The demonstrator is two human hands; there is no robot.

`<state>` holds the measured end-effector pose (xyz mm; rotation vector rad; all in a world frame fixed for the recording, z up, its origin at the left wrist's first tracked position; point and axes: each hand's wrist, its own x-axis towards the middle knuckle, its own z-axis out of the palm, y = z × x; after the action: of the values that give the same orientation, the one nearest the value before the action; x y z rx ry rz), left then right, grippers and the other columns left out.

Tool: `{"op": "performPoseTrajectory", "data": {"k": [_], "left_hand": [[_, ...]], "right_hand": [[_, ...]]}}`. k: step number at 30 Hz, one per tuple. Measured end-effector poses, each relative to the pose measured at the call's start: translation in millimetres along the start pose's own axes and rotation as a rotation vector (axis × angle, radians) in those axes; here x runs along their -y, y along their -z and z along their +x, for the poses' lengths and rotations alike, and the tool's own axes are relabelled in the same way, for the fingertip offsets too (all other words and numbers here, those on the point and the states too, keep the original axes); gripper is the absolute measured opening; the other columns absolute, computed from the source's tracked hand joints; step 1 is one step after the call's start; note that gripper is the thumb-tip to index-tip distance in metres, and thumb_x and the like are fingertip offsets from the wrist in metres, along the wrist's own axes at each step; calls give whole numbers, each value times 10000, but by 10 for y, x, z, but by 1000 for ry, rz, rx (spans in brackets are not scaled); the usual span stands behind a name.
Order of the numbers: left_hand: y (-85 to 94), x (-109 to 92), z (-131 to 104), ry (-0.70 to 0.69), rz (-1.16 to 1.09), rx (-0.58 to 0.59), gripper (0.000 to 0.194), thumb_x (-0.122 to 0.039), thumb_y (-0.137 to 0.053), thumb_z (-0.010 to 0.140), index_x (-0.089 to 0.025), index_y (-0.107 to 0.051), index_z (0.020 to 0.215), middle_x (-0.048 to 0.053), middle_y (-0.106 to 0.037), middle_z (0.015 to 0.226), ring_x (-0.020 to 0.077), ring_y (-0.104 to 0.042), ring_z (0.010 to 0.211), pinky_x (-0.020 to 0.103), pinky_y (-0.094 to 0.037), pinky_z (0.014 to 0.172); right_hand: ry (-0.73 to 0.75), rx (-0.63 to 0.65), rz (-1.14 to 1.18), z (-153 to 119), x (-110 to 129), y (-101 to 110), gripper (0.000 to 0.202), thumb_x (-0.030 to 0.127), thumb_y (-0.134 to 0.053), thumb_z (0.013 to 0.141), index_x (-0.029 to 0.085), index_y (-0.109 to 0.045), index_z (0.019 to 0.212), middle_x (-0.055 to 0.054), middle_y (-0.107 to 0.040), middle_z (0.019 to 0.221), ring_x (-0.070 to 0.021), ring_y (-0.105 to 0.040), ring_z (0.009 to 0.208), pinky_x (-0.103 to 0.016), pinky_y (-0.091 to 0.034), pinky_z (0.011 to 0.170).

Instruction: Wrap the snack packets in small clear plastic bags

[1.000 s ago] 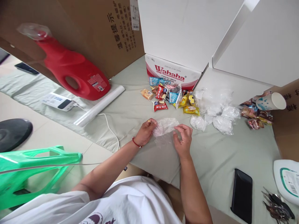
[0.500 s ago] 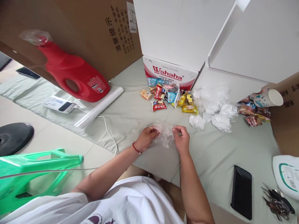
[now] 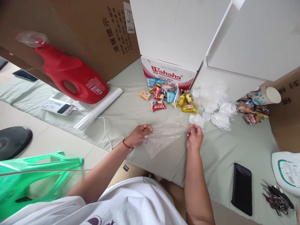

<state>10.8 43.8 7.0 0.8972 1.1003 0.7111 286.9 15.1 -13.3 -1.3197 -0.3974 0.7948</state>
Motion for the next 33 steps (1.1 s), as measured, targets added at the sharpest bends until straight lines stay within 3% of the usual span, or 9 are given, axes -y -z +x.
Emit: {"op": "performPoseTrajectory", "data": {"k": [6, 9, 11, 14, 18, 20, 26, 29, 33], "left_hand": [[-30, 36, 12, -40, 18, -13, 514, -640, -817, 668, -171, -615, 721, -39, -484, 667, 41, -331, 445, 195, -294, 360], [-41, 47, 22, -53, 26, -44, 474, -614, -785, 708, -175, -607, 728, -53, -447, 634, 43, -313, 438, 196, -292, 368], [-41, 54, 24, -61, 54, -48, 446, -594, -761, 729, -175, -610, 739, -50, -459, 643, 50, -325, 455, 195, -297, 377], [-45, 66, 22, -80, 89, -64, 419, -579, -726, 750, -176, -608, 756, -50, -465, 648, 60, -343, 470, 201, -301, 393], [-66, 77, 11, -112, 114, -96, 423, -594, -680, 778, -180, -600, 764, -58, -443, 623, 67, -333, 462, 214, -288, 406], [-84, 80, -3, -127, 133, -105, 428, -606, -653, 797, -182, -606, 776, -66, -416, 594, 75, -326, 464, 218, -278, 418], [-171, 145, -166, -331, 319, -159, 371, -537, -590, 885, -174, -643, 831, -69, -390, 550, 95, -338, 498, 235, -263, 499], [-196, 243, -314, -483, 572, -128, 286, -434, -550, 947, -184, -686, 972, -63, -433, 545, 111, -401, 499, 244, -288, 530], [-188, 412, -480, -807, 910, 19, 289, -317, -437, 1018, -194, -694, 974, 21, -638, 701, 139, -563, 608, 262, -388, 619]], "right_hand": [[245, -180, -316, 37, 38, 35, 282, 406, -751, 734, 194, -641, 883, 31, -559, 743, -104, -455, 623, -233, -392, 553], [444, -278, -417, -137, 229, 12, 261, 414, -720, 796, 196, -646, 919, 16, -569, 765, -121, -486, 645, -253, -421, 601], [471, -254, -341, -365, 367, -4, 277, 454, -711, 835, 208, -628, 933, 44, -510, 683, -110, -433, 552, -250, -377, 526], [328, -15, -216, -774, 489, 12, 318, 521, -695, 873, 218, -604, 903, 67, -460, 600, -87, -350, 457, -231, -284, 438], [-303, 672, -366, -1187, 388, 50, 431, 608, -729, 830, 187, -639, 812, 39, -514, 573, -58, -326, 421, -203, -211, 391], [-571, 817, -381, -1295, 258, 18, 481, 648, -770, 769, 183, -661, 826, 48, -512, 559, -41, -281, 402, -186, -168, 366], [-736, 480, 167, -1253, -23, -209, 433, 510, -853, 720, 215, -672, 982, 79, -499, 625, -22, -234, 418, -135, -147, 324], [-646, 369, 367, -1100, -56, -254, 359, 477, -830, 754, 214, -666, 935, 82, -467, 619, -22, -267, 425, -119, -204, 324], [-474, 234, 381, -966, -61, -235, 326, 385, -874, 701, 218, -639, 852, 76, -500, 638, -31, -380, 466, -133, -305, 365]]}}
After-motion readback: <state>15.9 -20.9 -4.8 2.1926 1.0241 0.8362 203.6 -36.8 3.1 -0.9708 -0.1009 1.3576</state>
